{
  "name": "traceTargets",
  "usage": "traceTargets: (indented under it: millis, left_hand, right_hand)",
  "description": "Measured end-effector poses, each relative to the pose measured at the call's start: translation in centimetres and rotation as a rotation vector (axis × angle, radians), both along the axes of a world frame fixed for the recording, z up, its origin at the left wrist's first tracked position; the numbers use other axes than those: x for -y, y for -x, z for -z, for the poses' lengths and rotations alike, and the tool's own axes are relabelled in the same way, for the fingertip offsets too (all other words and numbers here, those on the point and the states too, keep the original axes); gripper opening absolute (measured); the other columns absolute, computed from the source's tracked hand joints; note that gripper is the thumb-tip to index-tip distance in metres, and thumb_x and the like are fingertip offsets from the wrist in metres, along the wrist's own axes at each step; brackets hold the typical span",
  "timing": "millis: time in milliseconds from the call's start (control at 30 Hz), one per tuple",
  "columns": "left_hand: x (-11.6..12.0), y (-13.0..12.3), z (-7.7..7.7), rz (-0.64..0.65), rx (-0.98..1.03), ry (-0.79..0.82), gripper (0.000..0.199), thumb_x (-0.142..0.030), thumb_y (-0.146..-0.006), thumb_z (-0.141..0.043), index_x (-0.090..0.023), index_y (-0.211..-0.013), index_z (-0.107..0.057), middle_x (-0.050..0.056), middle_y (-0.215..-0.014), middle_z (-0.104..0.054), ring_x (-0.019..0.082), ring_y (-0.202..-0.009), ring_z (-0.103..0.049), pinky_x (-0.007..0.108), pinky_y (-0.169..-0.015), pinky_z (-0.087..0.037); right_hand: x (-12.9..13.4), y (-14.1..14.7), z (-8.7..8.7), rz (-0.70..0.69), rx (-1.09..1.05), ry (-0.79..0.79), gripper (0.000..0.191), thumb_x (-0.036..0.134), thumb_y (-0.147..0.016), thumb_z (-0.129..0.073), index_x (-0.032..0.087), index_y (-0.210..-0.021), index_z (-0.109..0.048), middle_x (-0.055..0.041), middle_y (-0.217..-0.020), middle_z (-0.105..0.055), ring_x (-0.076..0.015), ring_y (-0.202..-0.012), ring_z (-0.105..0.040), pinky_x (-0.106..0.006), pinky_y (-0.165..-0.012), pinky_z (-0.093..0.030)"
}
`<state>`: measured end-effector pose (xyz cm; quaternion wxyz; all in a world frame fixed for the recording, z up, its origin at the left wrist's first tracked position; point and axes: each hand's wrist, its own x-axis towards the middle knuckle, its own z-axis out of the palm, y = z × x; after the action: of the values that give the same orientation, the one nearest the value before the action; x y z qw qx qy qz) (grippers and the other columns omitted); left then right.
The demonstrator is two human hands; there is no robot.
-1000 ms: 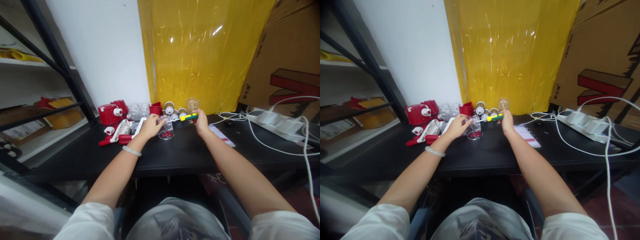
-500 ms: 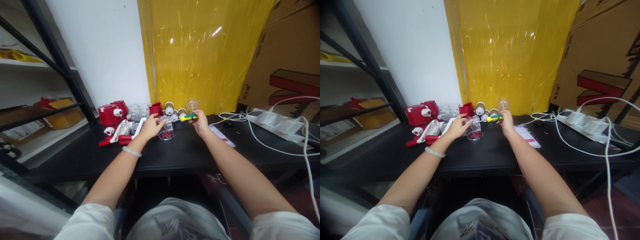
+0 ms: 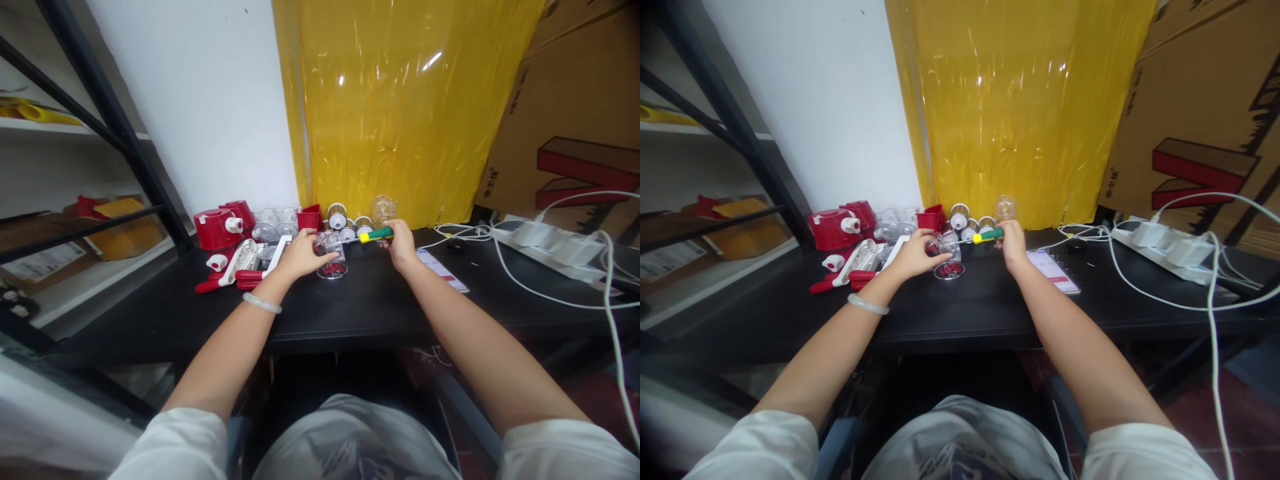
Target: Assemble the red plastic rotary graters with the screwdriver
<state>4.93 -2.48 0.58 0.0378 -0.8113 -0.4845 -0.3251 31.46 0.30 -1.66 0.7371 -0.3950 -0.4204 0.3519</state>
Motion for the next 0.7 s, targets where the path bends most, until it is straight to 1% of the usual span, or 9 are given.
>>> traceTargets:
  millis: [100, 167, 300, 367, 433, 500, 600, 633, 700]
  left_hand:
    - [-0.18, 0.11, 0.03, 0.028, -0.023, -0.005, 0.055, -0.068, -0.077, -0.075, -0.017, -0.098, -0.07, 0.015, -0.129, -0.062, 0.034, -0.118, -0.066, 0.045, -0.107, -0.051]
    - [-0.21, 0.13, 0.0, 0.035, -0.025, -0.005, 0.054, -0.068, -0.078, -0.075, -0.018, -0.098, -0.07, 0.014, -0.128, -0.062, 0.033, -0.118, -0.065, 0.045, -0.107, -0.051]
    - [-0.16, 0.1, -0.06, 0.028, -0.033, 0.0, 0.053, -0.067, -0.079, -0.074, -0.018, -0.098, -0.07, 0.014, -0.128, -0.062, 0.033, -0.118, -0.065, 0.045, -0.107, -0.051]
    - [-0.17, 0.1, -0.05, 0.029, -0.038, -0.003, 0.053, -0.068, -0.079, -0.074, -0.018, -0.097, -0.07, 0.014, -0.127, -0.062, 0.033, -0.117, -0.065, 0.045, -0.106, -0.051]
    - [-0.23, 0.11, -0.01, 0.03, -0.039, -0.003, 0.054, -0.069, -0.08, -0.073, -0.018, -0.096, -0.07, 0.014, -0.128, -0.062, 0.032, -0.116, -0.066, 0.044, -0.106, -0.051]
    - [-0.32, 0.13, 0.04, 0.029, -0.038, -0.001, 0.055, -0.07, -0.079, -0.073, -0.018, -0.098, -0.07, 0.014, -0.129, -0.062, 0.032, -0.116, -0.066, 0.044, -0.106, -0.051]
    - [-0.39, 0.15, 0.09, 0.028, -0.042, -0.004, 0.056, -0.07, -0.08, -0.072, -0.017, -0.097, -0.069, 0.014, -0.129, -0.062, 0.032, -0.116, -0.066, 0.044, -0.106, -0.051]
    - [-0.38, 0.15, 0.09, 0.028, -0.044, -0.007, 0.056, -0.07, -0.08, -0.072, -0.017, -0.097, -0.069, 0.015, -0.129, -0.062, 0.032, -0.116, -0.066, 0.044, -0.106, -0.051]
    - [-0.33, 0.15, 0.07, 0.026, -0.047, -0.007, 0.055, -0.07, -0.08, -0.071, -0.017, -0.097, -0.069, 0.014, -0.129, -0.062, 0.032, -0.116, -0.066, 0.044, -0.106, -0.051]
  right_hand:
    - [-0.01, 0.05, -0.21, -0.125, -0.083, -0.024, 0.02, 0.044, -0.078, -0.056, 0.024, -0.082, -0.051, 0.0044, -0.067, -0.051, -0.0108, -0.048, -0.047, -0.025, -0.045, -0.042]
    - [-0.08, 0.07, -0.18, -0.146, -0.079, -0.039, 0.025, 0.05, -0.081, -0.054, 0.025, -0.081, -0.051, 0.0039, -0.066, -0.051, -0.0117, -0.048, -0.047, -0.026, -0.046, -0.042]
    - [-0.38, -0.03, 0.24, -0.016, -0.009, -0.011, 0.049, 0.072, -0.087, -0.045, 0.025, -0.078, -0.051, 0.0036, -0.057, -0.047, -0.0131, -0.046, -0.045, -0.027, -0.044, -0.04]
    - [-0.52, -0.2, 0.5, 0.044, 0.056, 0.006, 0.055, 0.079, -0.085, -0.046, 0.025, -0.076, -0.052, 0.0048, -0.052, -0.043, -0.013, -0.044, -0.043, -0.027, -0.043, -0.04]
    - [-0.59, -0.35, 0.64, 0.071, 0.12, 0.018, 0.052, 0.076, -0.082, -0.056, 0.025, -0.074, -0.051, 0.0067, -0.05, -0.039, -0.0122, -0.043, -0.04, -0.027, -0.044, -0.041]
    - [-0.57, -0.37, 0.58, 0.067, 0.129, 0.034, 0.043, 0.065, -0.081, -0.063, 0.025, -0.074, -0.051, 0.0082, -0.05, -0.037, -0.0111, -0.042, -0.038, -0.027, -0.044, -0.041]
    - [-0.42, -0.12, 0.17, 0.009, 0.031, 0.048, 0.025, 0.047, -0.08, -0.063, 0.024, -0.077, -0.052, 0.0085, -0.054, -0.041, -0.0098, -0.043, -0.04, -0.024, -0.045, -0.042]
    - [-0.35, 0.01, 0.01, -0.016, -0.011, 0.045, 0.021, 0.043, -0.078, -0.062, 0.024, -0.079, -0.052, 0.008, -0.057, -0.044, -0.0096, -0.045, -0.042, -0.024, -0.045, -0.042]
    - [-0.23, 0.22, -0.24, -0.067, -0.075, 0.028, 0.019, 0.039, -0.075, -0.061, 0.024, -0.082, -0.052, 0.0068, -0.064, -0.049, -0.0094, -0.047, -0.046, -0.023, -0.045, -0.042]
